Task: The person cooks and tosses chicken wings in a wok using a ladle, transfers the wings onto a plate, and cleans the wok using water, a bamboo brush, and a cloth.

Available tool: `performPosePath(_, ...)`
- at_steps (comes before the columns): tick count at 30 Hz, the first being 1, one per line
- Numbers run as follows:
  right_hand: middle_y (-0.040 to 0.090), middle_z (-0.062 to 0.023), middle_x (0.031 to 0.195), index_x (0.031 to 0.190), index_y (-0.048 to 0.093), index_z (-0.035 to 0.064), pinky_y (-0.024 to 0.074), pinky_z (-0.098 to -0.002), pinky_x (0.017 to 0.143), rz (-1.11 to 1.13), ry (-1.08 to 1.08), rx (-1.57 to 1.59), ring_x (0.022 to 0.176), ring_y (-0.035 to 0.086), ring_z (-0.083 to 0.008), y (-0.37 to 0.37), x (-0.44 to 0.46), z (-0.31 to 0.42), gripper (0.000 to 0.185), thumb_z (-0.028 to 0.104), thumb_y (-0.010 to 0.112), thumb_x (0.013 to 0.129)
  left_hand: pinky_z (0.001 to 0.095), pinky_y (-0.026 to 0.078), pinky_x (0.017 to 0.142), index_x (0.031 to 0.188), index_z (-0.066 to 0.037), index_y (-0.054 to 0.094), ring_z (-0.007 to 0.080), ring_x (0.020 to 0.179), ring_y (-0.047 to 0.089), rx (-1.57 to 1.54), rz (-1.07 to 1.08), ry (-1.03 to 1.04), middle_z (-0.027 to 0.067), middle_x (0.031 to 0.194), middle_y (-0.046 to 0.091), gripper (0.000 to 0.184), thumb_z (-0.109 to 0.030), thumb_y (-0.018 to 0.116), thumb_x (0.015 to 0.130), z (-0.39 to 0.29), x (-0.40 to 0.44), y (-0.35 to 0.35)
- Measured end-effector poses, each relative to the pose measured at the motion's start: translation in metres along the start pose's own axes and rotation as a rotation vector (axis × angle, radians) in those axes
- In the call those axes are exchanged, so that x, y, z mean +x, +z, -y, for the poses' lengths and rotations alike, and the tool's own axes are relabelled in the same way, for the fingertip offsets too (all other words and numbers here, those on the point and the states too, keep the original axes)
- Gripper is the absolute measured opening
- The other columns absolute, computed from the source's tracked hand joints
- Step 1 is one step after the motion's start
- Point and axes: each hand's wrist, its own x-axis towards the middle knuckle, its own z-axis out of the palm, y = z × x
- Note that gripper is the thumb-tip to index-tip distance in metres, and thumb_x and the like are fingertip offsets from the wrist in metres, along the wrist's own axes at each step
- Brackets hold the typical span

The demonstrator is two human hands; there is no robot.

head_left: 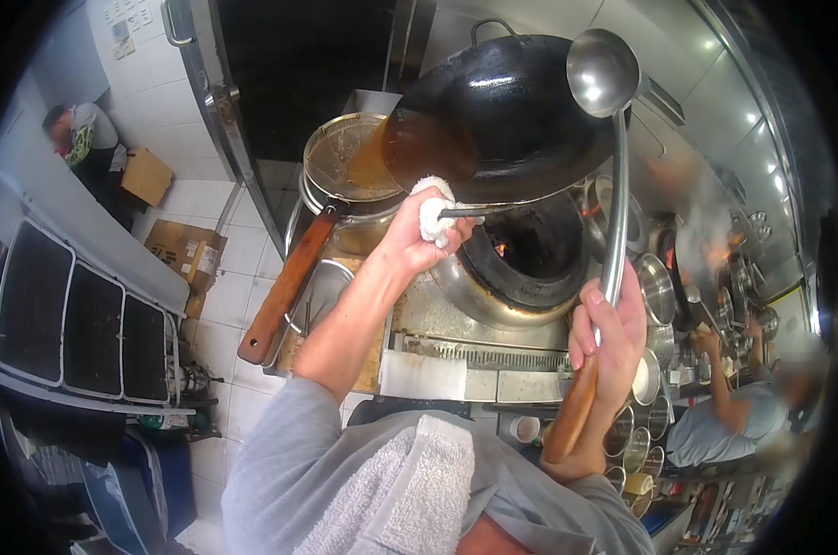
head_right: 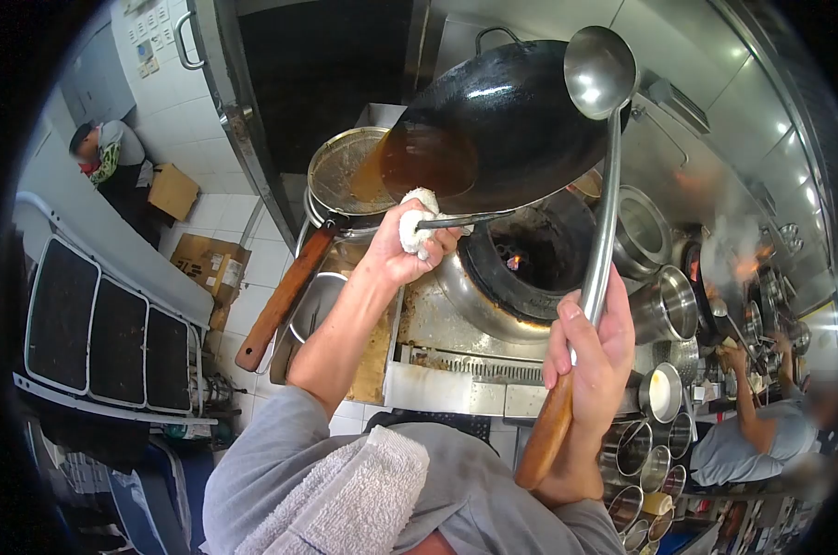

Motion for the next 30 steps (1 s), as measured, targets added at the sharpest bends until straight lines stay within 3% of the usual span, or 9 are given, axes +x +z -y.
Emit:
performPosePath(4,0.049,-0.0051,0.079,0.138,0.025,-0.0024,0.0376,-0.0195,0.031,0.017,0.006,0.025,0.042,0.04,-0.0044,0.01,0.003,0.001,0.056,-0.001,0.05,0.087,0.028,0.052,0.054,0.101,0.007,0.044,0.0179,0.072,0.049,-0.099,0.132,-0.067,0.0125,0.086,0.044,0.031,-0.016,0.05,0.081,0.0,-0.001,-0.005)
performPosePath(21,0.049,-0.0047,0.077,0.141,0.021,0.0007,0.037,-0.0189,0.032,0.204,-0.031,0.064,0.042,0.041,-0.0045,0.047,0.001,-0.005,0.062,-0.002,0.05,0.087,0.0217,0.045,0.045,0.1,0.009,0.042,0.0132,0.066,0.043,-0.165,0.422,-0.03,0.0076,0.078,0.038,0.031,-0.011,0.048,0.077,0.019,0.014,-0.018)
performPosePath(22,0.049,-0.0049,0.077,0.141,0.02,0.0006,0.0369,-0.0188,0.032,0.221,-0.032,0.072,0.042,0.041,-0.0044,0.045,0.0,-0.005,0.062,-0.002,0.05,0.087,0.0227,0.045,0.045,0.1,0.009,0.045,0.0144,0.065,0.045,-0.139,0.425,-0.038,0.008,0.078,0.044,0.03,-0.011,0.048,0.077,0.019,0.015,-0.018)
performPosePath(25,0.05,-0.0055,0.078,0.142,0.02,0.0004,0.0364,-0.0186,0.032,0.259,-0.025,0.076,0.042,0.041,-0.0044,0.037,-0.002,-0.003,0.062,-0.002,0.05,0.087,0.0224,0.044,0.044,0.102,0.009,0.044,0.0143,0.064,0.045,-0.078,0.488,-0.074,0.0083,0.077,0.043,0.032,-0.011,0.047,0.077,0.02,0.023,-0.02)
performPosePath(28,0.051,-0.0056,0.078,0.141,0.022,-0.0002,0.036,-0.0188,0.032,0.265,-0.02,0.087,0.042,0.041,-0.0045,0.024,0.001,-0.001,0.061,-0.002,0.049,0.087,0.0222,0.044,0.043,0.103,0.01,0.043,0.0142,0.064,0.044,-0.054,0.464,-0.101,0.0089,0.077,0.043,0.033,-0.01,0.047,0.077,0.02,0.026,-0.017)
performPosePath(30,0.051,-0.0054,0.078,0.141,0.022,-0.0005,0.0359,-0.019,0.032,0.268,-0.03,0.115,0.042,0.041,-0.0047,0.006,0.008,-0.003,0.061,-0.002,0.049,0.087,0.0218,0.042,0.043,0.098,0.008,0.042,0.0135,0.063,0.043,-0.017,0.326,-0.085,0.0082,0.077,0.041,0.028,-0.011,0.048,0.078,0.02,0.024,-0.008)
